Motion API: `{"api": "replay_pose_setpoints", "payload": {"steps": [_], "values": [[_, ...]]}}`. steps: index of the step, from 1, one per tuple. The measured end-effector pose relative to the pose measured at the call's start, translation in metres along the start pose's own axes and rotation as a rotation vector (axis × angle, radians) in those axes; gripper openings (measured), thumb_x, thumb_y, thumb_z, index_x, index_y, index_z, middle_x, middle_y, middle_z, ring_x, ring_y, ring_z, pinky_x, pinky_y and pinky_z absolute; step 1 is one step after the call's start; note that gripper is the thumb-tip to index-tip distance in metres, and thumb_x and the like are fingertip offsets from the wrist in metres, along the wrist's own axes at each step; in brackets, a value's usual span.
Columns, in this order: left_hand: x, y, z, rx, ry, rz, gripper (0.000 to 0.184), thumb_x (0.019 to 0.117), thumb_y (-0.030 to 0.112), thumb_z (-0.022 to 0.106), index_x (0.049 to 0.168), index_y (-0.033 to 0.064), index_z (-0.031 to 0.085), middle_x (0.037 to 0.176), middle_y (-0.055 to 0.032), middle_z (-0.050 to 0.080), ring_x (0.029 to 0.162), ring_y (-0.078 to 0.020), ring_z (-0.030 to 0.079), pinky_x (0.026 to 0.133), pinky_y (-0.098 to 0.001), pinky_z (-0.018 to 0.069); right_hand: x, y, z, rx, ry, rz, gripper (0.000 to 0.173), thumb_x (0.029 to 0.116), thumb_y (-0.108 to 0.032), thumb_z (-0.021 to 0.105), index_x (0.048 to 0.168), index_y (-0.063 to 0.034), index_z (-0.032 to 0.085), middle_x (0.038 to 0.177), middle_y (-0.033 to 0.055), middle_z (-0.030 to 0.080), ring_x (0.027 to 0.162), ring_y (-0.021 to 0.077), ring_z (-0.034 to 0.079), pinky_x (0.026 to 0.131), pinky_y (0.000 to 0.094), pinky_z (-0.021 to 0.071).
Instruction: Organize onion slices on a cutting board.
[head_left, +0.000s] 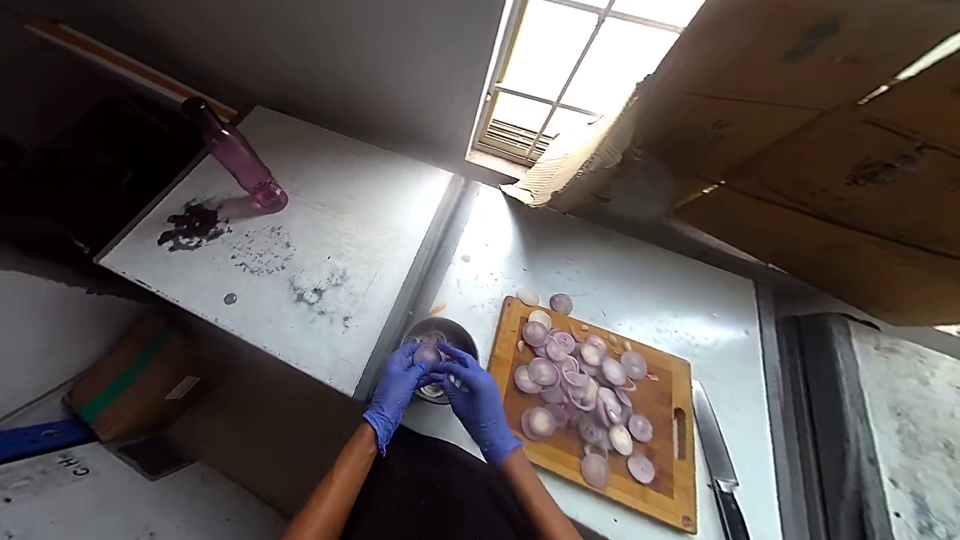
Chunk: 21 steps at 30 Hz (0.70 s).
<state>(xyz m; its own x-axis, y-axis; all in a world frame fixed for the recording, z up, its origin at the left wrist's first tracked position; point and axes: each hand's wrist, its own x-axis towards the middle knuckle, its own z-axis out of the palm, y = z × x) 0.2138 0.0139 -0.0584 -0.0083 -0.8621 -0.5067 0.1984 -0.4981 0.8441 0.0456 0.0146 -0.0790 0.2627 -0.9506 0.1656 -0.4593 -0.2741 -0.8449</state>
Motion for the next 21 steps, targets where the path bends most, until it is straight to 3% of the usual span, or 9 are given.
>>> {"api": "replay_pose_setpoints", "payload": {"steps": [2, 3, 6, 8, 13, 18, 21], "values": [[0.004, 0.0, -0.004, 0.093, -0.023, 0.051, 0.032, 0.0972, -0.001, 0.061, 0.128, -0.0076, 0.06, 0.115, -0.0184, 0.071, 0.099, -0.0218, 0.074, 0.089, -0.0363, 0.0631, 0.008, -0.003, 0.001, 0.106, 0.076, 0.185, 0.032, 0.0898, -0.016, 0.077, 0.119, -0.0035, 0.073, 0.117, 0.0092, 0.073, 0.103, 0.0149, 0.072, 0.087, 0.0309, 0.0628], [0.005, 0.0, -0.005, 0.145, -0.051, 0.073, 0.03, 0.0975, 0.002, 0.062, 0.126, -0.0063, 0.063, 0.114, -0.0168, 0.072, 0.099, -0.0206, 0.074, 0.09, -0.036, 0.0625, 0.014, -0.006, 0.001, 0.16, 0.073, 0.285, 0.034, 0.0883, -0.015, 0.078, 0.119, -0.003, 0.073, 0.11, 0.0079, 0.074, 0.098, 0.0132, 0.073, 0.084, 0.0296, 0.0627], [0.007, 0.001, -0.002, 0.285, -0.073, 0.095, 0.024, 0.1021, 0.013, 0.06, 0.119, -0.0007, 0.07, 0.109, -0.0114, 0.074, 0.098, -0.0156, 0.072, 0.093, -0.0337, 0.0595, 0.024, -0.006, 0.0, 0.279, 0.025, 0.471, 0.015, 0.0876, -0.013, 0.079, 0.101, -0.006, 0.079, 0.096, 0.0038, 0.078, 0.089, 0.0113, 0.073, 0.082, 0.0298, 0.0616], [0.008, 0.0, -0.001, 0.339, -0.047, 0.08, 0.022, 0.1022, 0.014, 0.06, 0.116, 0.0008, 0.072, 0.106, -0.0106, 0.075, 0.096, -0.0147, 0.073, 0.092, -0.0334, 0.0596, 0.026, -0.007, -0.002, 0.312, -0.004, 0.529, 0.009, 0.0869, -0.011, 0.08, 0.095, -0.0056, 0.079, 0.088, 0.0044, 0.077, 0.079, 0.0123, 0.072, 0.074, 0.0298, 0.061], [0.009, -0.001, -0.003, 0.544, -0.076, 0.07, 0.02, 0.1004, 0.015, 0.062, 0.109, 0.0053, 0.077, 0.102, -0.0071, 0.077, 0.093, -0.013, 0.073, 0.092, -0.033, 0.0584, 0.028, -0.002, -0.009, 0.26, -0.152, 0.625, 0.015, 0.0832, -0.013, 0.083, 0.095, -0.0064, 0.076, 0.086, 0.0038, 0.075, 0.075, 0.0131, 0.071, 0.072, 0.0311, 0.0609], [0.017, 0.005, -0.009, 0.659, -0.151, 0.079, 0.022, 0.1005, 0.015, 0.062, 0.114, 0.0054, 0.076, 0.107, -0.0087, 0.077, 0.1, -0.0144, 0.073, 0.097, -0.0342, 0.056, 0.028, -0.002, -0.007, 0.273, -0.122, 0.7, 0.021, 0.0784, -0.016, 0.087, 0.091, -0.0071, 0.073, 0.082, 0.0046, 0.074, 0.068, 0.0157, 0.07, 0.067, 0.033, 0.0615], [0.02, 0.011, -0.013, 0.724, -0.205, 0.081, 0.022, 0.101, 0.016, 0.061, 0.114, 0.006, 0.077, 0.108, -0.0082, 0.076, 0.1, -0.0149, 0.072, 0.098, -0.0352, 0.0548, 0.028, -0.003, -0.007, 0.291, -0.159, 0.72, 0.024, 0.0786, -0.018, 0.088, 0.093, -0.0069, 0.072, 0.083, 0.004, 0.073, 0.07, 0.0145, 0.07, 0.068, 0.0319, 0.0605]]}}
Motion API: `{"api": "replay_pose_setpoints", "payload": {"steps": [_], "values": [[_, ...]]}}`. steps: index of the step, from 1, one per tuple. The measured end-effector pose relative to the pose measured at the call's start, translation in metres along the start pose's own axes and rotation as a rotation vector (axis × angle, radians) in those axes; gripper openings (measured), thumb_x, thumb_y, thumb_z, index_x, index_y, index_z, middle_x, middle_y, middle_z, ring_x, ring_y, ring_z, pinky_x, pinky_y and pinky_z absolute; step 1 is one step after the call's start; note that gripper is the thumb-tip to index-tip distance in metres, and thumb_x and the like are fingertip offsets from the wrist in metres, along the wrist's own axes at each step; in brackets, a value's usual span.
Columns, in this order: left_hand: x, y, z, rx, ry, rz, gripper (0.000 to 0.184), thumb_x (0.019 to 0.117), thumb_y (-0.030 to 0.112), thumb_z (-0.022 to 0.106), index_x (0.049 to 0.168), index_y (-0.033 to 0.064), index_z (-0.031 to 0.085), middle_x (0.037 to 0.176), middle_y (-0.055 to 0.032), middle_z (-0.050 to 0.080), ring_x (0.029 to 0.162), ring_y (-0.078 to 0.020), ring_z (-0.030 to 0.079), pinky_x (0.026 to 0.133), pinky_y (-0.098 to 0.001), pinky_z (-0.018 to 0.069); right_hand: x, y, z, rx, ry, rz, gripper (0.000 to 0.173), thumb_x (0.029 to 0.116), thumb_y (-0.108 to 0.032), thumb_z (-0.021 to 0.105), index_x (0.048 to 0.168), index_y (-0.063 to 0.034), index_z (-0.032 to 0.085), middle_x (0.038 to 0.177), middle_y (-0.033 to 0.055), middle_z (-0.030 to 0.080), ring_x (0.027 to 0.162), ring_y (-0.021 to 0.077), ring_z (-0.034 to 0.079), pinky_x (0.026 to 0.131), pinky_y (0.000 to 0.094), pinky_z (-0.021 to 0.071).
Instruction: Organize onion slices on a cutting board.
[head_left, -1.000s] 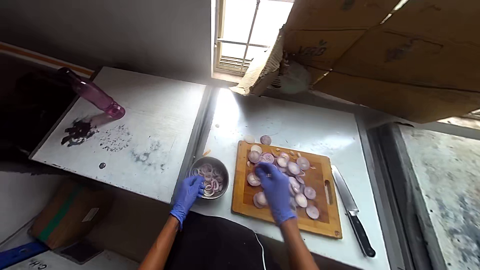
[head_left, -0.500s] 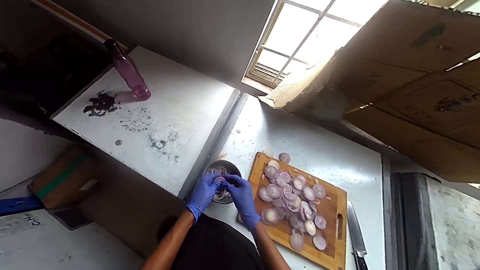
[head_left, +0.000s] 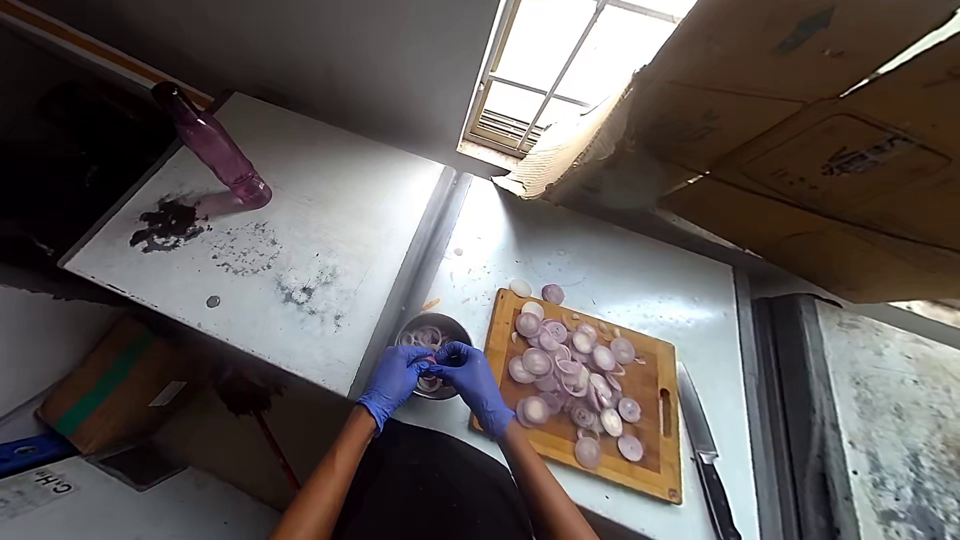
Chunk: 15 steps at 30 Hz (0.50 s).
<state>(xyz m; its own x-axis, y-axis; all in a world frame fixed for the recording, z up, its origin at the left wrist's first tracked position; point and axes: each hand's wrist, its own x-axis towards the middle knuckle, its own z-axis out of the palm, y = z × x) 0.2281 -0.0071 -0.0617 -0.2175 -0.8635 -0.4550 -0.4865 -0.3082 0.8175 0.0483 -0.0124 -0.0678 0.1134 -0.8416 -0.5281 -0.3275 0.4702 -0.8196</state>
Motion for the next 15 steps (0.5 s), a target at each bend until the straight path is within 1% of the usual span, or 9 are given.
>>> {"api": "replay_pose_setpoints", "payload": {"steps": [2, 4, 7, 9, 11, 13, 15], "values": [[-0.001, 0.002, -0.001, 0.0, 0.005, -0.001, 0.021, 0.1001, 0.014, 0.062, 0.112, 0.0054, 0.077, 0.106, -0.0084, 0.076, 0.098, -0.0146, 0.072, 0.096, -0.0348, 0.0557, 0.0, 0.0, -0.001, 0.017, -0.026, -0.007, 0.024, 0.0775, -0.018, 0.088, 0.092, -0.0072, 0.072, 0.08, 0.0028, 0.071, 0.068, 0.0127, 0.067, 0.066, 0.0304, 0.058], [-0.002, 0.004, 0.0, 0.017, 0.019, 0.002, 0.02, 0.0987, 0.014, 0.064, 0.11, 0.0055, 0.077, 0.105, -0.0081, 0.077, 0.098, -0.0142, 0.072, 0.096, -0.0348, 0.0558, 0.001, 0.0, -0.005, 0.031, -0.064, -0.014, 0.025, 0.0756, -0.02, 0.089, 0.089, -0.0076, 0.071, 0.076, 0.0016, 0.07, 0.066, 0.0115, 0.065, 0.065, 0.0296, 0.0561], [-0.003, 0.006, 0.005, 0.067, 0.052, -0.003, 0.019, 0.0961, 0.016, 0.067, 0.109, 0.0073, 0.078, 0.104, -0.0068, 0.077, 0.101, -0.0138, 0.072, 0.098, -0.0356, 0.055, 0.002, 0.001, -0.009, 0.019, -0.107, -0.001, 0.025, 0.0739, -0.022, 0.088, 0.086, -0.0094, 0.071, 0.076, 0.0009, 0.068, 0.069, 0.012, 0.065, 0.067, 0.032, 0.0558], [-0.003, 0.01, 0.009, 0.086, 0.071, -0.017, 0.018, 0.0952, 0.017, 0.068, 0.108, 0.0088, 0.079, 0.103, -0.0055, 0.078, 0.099, -0.013, 0.072, 0.097, -0.0355, 0.0553, 0.002, 0.004, -0.009, 0.032, -0.1, 0.007, 0.025, 0.0708, -0.024, 0.087, 0.082, -0.0111, 0.069, 0.073, -0.0003, 0.066, 0.068, 0.0122, 0.063, 0.066, 0.0333, 0.0541], [-0.003, 0.013, 0.012, 0.119, 0.091, -0.037, 0.018, 0.0956, 0.018, 0.068, 0.107, 0.0098, 0.079, 0.103, -0.0053, 0.078, 0.099, -0.0134, 0.072, 0.097, -0.0361, 0.0556, 0.001, 0.005, -0.007, 0.04, -0.071, 0.008, 0.023, 0.0697, -0.023, 0.086, 0.077, -0.0125, 0.067, 0.068, -0.0022, 0.062, 0.064, 0.0109, 0.06, 0.063, 0.0326, 0.0509], [-0.002, 0.018, 0.017, 0.165, 0.125, -0.071, 0.021, 0.0953, 0.016, 0.065, 0.109, 0.0089, 0.079, 0.104, -0.0078, 0.077, 0.102, -0.0171, 0.073, 0.098, -0.0389, 0.0553, 0.0, 0.004, -0.002, 0.011, -0.039, 0.01, 0.022, 0.07, -0.021, 0.083, 0.075, -0.0134, 0.063, 0.066, -0.0032, 0.058, 0.061, 0.0106, 0.056, 0.06, 0.0327, 0.0474], [-0.001, 0.023, 0.021, 0.226, 0.152, -0.12, 0.025, 0.0944, 0.013, 0.064, 0.114, 0.0088, 0.078, 0.108, -0.0097, 0.077, 0.106, -0.0211, 0.072, 0.1, -0.0431, 0.0539, -0.003, 0.001, 0.003, -0.051, -0.022, -0.006, 0.02, 0.0728, -0.02, 0.08, 0.08, -0.0122, 0.063, 0.069, -0.0022, 0.057, 0.063, 0.0117, 0.056, 0.062, 0.0341, 0.0469]]}}
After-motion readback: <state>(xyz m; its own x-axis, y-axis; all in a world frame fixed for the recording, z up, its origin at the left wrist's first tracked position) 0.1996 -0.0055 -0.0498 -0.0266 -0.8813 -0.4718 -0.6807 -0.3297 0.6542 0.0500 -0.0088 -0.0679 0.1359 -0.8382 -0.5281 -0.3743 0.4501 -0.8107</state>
